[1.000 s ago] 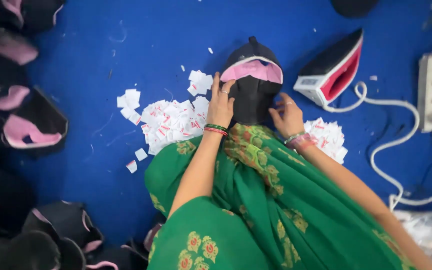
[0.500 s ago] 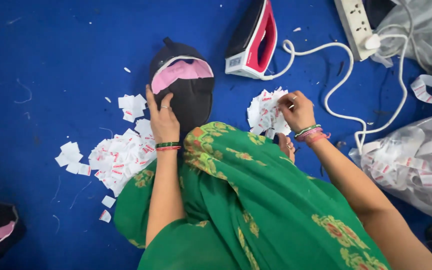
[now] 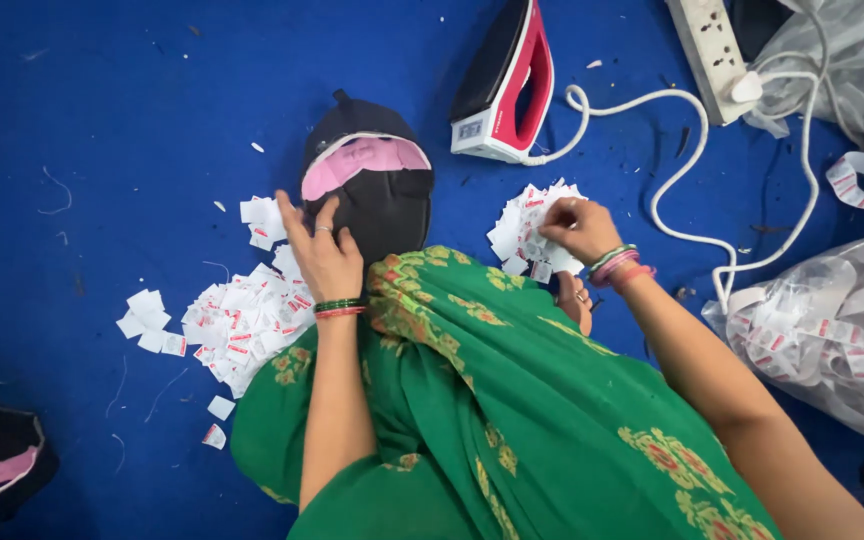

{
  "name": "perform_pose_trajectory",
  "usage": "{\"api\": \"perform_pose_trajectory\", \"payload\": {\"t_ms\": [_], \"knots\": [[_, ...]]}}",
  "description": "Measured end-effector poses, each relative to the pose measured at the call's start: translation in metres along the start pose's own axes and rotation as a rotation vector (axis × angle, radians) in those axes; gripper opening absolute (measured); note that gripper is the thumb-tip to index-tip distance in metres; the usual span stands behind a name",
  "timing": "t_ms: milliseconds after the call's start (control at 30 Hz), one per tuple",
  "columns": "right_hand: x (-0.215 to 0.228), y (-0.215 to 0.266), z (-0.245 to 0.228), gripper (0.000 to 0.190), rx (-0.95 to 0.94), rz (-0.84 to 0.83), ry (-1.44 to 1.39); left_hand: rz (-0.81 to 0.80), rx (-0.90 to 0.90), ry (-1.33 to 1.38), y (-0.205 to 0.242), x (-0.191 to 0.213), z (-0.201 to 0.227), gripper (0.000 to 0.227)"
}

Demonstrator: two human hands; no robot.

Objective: The person sits on a blue floor and uses a red electric iron to press small white labels onto the pink inner lining of black caps. They repeatedly pick up a cap, place a label inside, iron it, and then move the finished cap aside to a pile.

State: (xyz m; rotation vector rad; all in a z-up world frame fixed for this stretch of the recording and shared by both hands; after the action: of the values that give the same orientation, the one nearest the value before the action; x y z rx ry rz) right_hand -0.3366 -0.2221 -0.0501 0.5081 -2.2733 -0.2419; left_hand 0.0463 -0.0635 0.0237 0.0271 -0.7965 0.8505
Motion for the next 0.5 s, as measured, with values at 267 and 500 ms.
{"api": "perform_pose_trajectory", "payload": {"t_ms": [267, 500], "knots": [[0.017, -0.007, 0.030, 0.011, -0.149, -0.005, -0.713, 0.104, -0.227, -0.014, -0.001, 0.016, 0.080, 0.036], [0.007, -0.008, -0.019, 0.018, -0.288, -0.069, -0.760, -0.260, -0.024, 0.331, 0.009, -0.029, 0.117, 0.024]]}}
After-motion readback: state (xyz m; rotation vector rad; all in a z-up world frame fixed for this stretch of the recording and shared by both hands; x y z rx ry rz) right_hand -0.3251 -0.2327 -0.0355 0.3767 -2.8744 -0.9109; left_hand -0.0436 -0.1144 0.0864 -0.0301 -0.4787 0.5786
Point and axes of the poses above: each hand's wrist, its own y-axis away from the middle knuckle, its own x-axis out of the back of the hand, z = x × y, the point moved 8 cm from there along -y, towards the middle knuckle, and after that the axes turned 11 degrees about z, right-handed, at the moved point
